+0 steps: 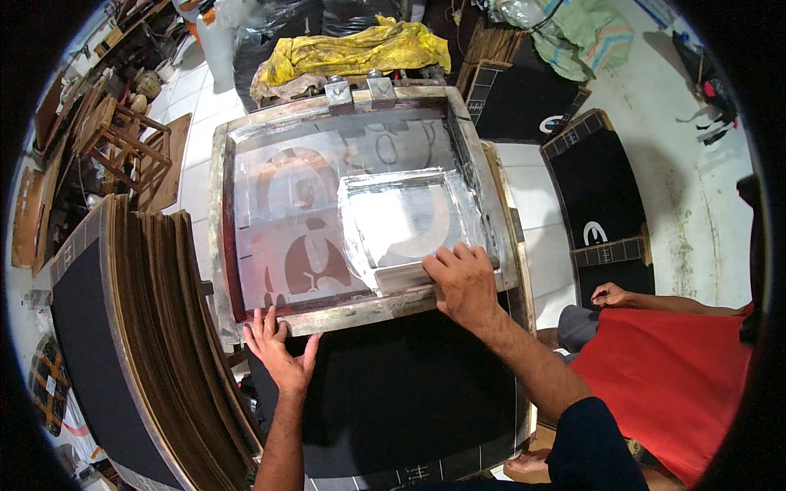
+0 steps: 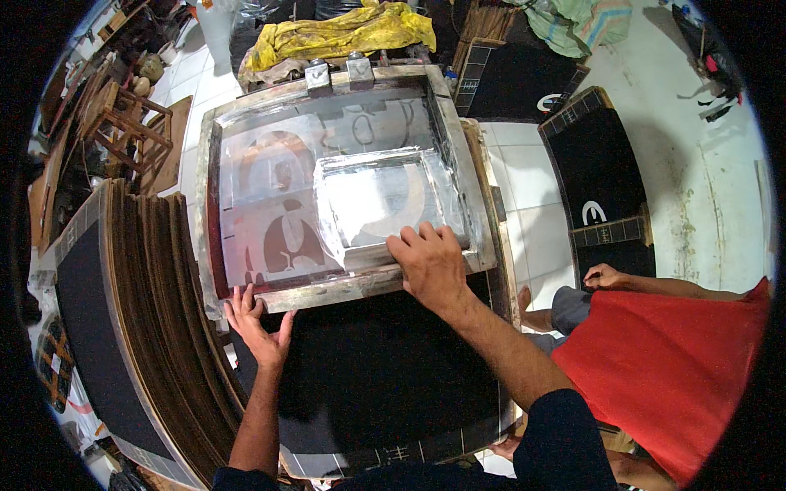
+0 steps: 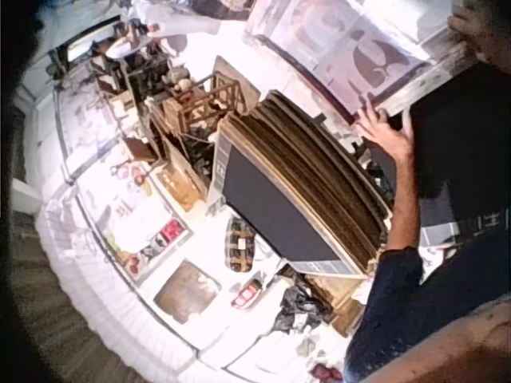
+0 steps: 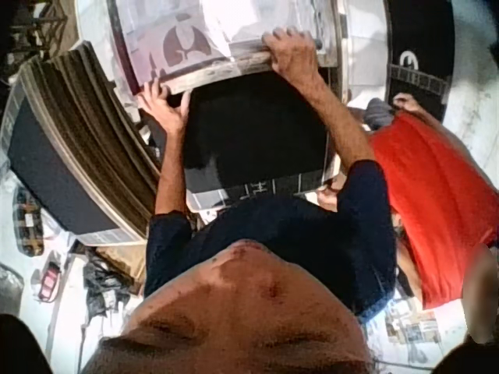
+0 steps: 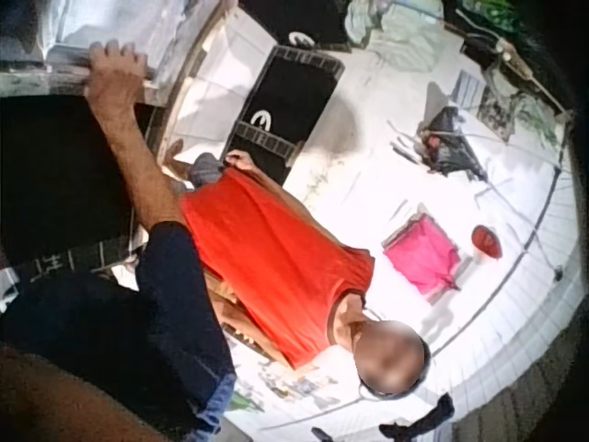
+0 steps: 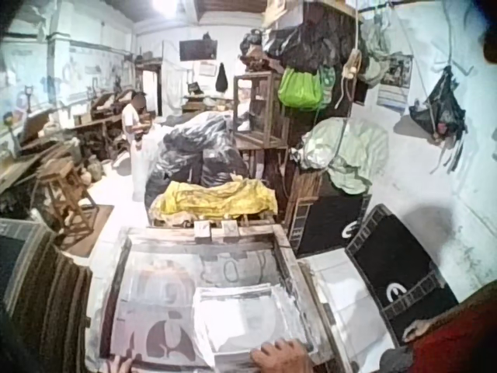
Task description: The person performs screen printing on black skateboard decks. They place a screen frame over a deck, use a squeegee to spread white ink across the screen, lift the frame to reveal a printed logo, and repeat the process on multiple decks.
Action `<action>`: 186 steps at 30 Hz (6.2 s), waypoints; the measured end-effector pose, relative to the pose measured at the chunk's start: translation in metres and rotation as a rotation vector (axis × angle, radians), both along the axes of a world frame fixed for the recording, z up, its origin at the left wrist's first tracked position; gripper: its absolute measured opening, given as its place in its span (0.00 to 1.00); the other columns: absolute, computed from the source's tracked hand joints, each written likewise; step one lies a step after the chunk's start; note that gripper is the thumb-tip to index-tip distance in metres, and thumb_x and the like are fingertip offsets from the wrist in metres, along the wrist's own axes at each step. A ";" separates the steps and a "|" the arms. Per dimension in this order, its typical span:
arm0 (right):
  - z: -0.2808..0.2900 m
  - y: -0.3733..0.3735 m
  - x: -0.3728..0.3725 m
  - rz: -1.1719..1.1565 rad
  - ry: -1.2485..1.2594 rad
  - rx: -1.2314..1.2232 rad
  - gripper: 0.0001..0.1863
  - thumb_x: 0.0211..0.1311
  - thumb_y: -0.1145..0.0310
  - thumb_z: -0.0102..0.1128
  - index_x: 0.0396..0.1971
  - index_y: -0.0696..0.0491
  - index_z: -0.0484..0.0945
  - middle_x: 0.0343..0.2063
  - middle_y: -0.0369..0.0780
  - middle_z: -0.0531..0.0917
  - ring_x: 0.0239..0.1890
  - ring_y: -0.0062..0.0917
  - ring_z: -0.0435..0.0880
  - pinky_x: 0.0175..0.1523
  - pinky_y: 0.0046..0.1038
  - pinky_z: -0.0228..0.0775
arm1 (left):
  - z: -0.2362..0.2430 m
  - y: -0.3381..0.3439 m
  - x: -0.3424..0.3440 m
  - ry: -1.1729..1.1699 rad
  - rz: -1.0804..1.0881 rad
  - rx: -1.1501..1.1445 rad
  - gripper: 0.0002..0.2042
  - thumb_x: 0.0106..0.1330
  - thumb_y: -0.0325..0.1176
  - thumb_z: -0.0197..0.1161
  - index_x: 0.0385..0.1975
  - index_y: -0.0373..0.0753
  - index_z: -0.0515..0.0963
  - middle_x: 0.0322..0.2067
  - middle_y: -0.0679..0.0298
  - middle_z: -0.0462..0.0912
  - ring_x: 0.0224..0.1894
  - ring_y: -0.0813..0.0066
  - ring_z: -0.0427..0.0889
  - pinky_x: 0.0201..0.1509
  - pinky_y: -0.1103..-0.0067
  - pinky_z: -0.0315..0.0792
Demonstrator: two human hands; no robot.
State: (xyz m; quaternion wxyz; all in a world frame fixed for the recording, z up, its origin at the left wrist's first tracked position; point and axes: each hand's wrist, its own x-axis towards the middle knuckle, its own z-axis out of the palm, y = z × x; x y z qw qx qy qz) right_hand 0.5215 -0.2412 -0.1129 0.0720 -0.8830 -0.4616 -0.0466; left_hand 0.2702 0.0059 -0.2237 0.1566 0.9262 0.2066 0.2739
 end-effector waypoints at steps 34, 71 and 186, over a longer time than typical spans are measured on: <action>0.008 0.071 0.130 0.034 0.227 -0.048 0.26 0.53 0.61 0.80 0.54 0.45 0.84 0.49 0.41 0.89 0.54 0.39 0.87 0.57 0.48 0.73 | 0.065 0.032 0.021 0.111 -0.210 -0.036 0.29 0.45 0.48 0.85 0.44 0.36 0.84 0.38 0.58 0.80 0.43 0.56 0.76 0.52 0.63 0.66; 0.292 0.050 0.062 -0.135 -0.375 0.465 0.41 0.52 0.25 0.67 0.34 0.56 0.91 0.33 0.51 0.91 0.38 0.46 0.91 0.45 0.45 0.81 | 0.211 0.066 -0.079 -0.395 0.134 0.005 0.08 0.76 0.27 0.66 0.48 0.38 0.89 0.44 0.61 0.92 0.50 0.71 0.87 0.65 0.69 0.76; 0.347 0.094 0.106 -0.226 -0.355 0.353 0.56 0.42 0.11 0.58 0.57 0.45 0.87 0.49 0.49 0.90 0.54 0.44 0.89 0.62 0.46 0.79 | 0.003 -0.119 -0.325 0.536 0.547 -0.667 0.45 0.49 0.55 0.85 0.57 0.28 0.70 0.57 0.39 0.75 0.63 0.43 0.74 0.65 0.63 0.72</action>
